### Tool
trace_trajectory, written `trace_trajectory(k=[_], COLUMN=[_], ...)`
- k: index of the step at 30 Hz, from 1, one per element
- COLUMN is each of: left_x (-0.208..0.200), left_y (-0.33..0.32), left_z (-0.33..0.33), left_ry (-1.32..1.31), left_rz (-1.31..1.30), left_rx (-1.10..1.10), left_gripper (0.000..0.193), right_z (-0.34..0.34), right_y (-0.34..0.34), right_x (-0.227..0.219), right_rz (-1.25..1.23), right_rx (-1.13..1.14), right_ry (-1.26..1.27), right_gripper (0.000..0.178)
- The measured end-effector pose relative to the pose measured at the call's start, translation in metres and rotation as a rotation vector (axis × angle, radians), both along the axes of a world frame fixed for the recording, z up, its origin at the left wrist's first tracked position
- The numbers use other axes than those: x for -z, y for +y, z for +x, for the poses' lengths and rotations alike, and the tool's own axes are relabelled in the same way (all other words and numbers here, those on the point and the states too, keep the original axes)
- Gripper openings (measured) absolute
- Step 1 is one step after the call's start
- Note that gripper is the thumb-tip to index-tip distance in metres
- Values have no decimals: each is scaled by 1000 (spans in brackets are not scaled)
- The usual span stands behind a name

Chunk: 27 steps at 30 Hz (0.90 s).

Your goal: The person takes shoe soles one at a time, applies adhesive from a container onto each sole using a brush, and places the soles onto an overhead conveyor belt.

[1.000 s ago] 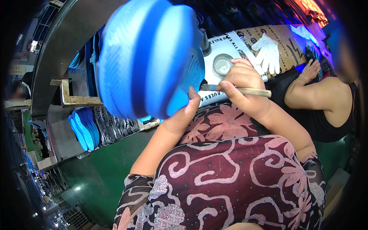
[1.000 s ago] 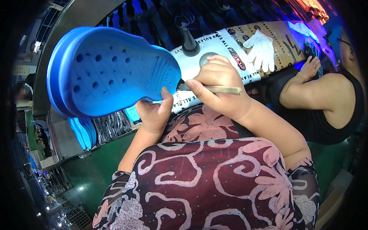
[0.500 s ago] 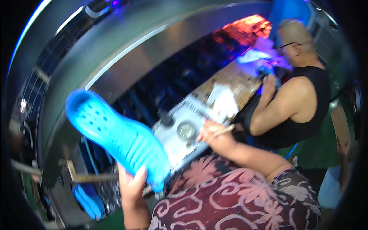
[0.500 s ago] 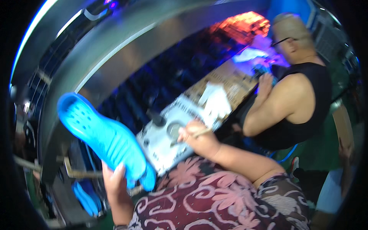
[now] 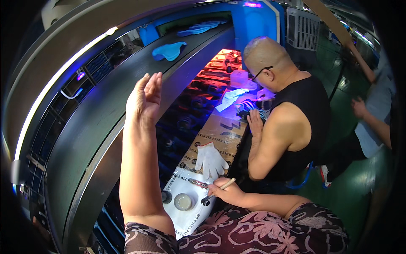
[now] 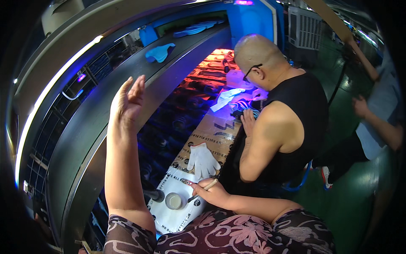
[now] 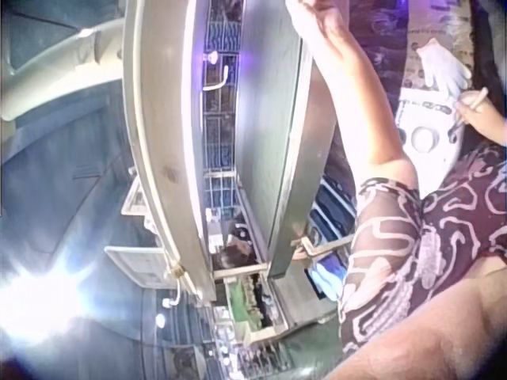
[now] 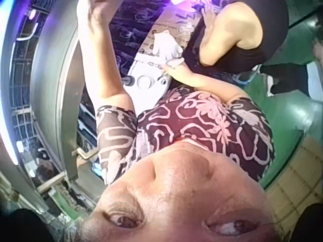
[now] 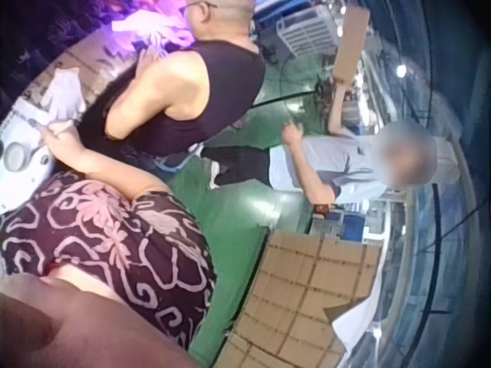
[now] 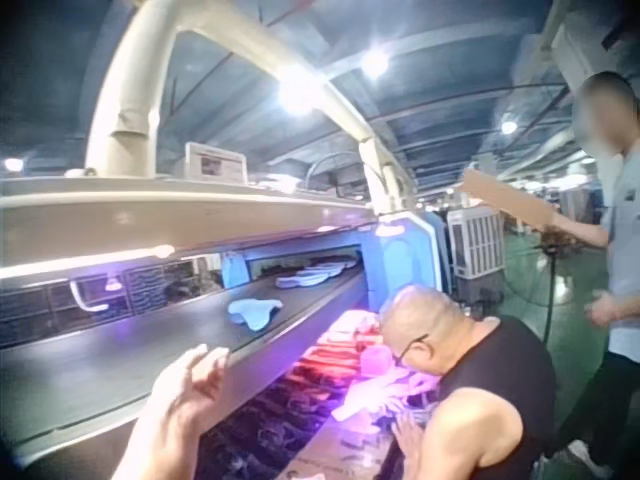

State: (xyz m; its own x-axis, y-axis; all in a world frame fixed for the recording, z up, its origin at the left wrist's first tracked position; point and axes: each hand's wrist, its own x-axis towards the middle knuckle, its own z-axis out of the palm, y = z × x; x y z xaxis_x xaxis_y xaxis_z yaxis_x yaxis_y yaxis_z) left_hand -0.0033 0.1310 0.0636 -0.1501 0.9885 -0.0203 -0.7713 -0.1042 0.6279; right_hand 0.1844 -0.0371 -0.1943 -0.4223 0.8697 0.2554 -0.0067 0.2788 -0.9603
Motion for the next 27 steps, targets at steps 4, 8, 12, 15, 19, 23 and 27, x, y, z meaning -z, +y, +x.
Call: trace_trajectory(k=[4, 8, 12, 15, 19, 23, 27], left_x=[35, 137, 228, 243, 346, 389, 365], left_y=[-58, -170, -322, -429, -540, -535, -547], left_z=[50, -23, -128, -156, -203, -237, -229], left_ry=[378, 760, 1566, 2240, 1935, 1709, 1909], left_rz=[142, 24, -357, -608, -929, -1110, -1293], left_rx=[20, -4, -598, -721, -579, -646, -562], left_gripper=[73, 56, 44, 51, 42, 32, 18], right_z=[21, 13, -3, -28, -63, -92, -106], right_y=[10, 3, -9, -17, -30, -48, -63], right_x=[9, 26, 19, 30, 29, 39, 48], right_rz=[-166, -238, -261, -294, -315, -251, -303], right_rx=[65, -9, -106, -140, -226, -199, -241], right_ry=[-21, 81, 44, 57, 17, -11, 2], right_gripper=[35, 35, 35, 34, 32, 33, 36])
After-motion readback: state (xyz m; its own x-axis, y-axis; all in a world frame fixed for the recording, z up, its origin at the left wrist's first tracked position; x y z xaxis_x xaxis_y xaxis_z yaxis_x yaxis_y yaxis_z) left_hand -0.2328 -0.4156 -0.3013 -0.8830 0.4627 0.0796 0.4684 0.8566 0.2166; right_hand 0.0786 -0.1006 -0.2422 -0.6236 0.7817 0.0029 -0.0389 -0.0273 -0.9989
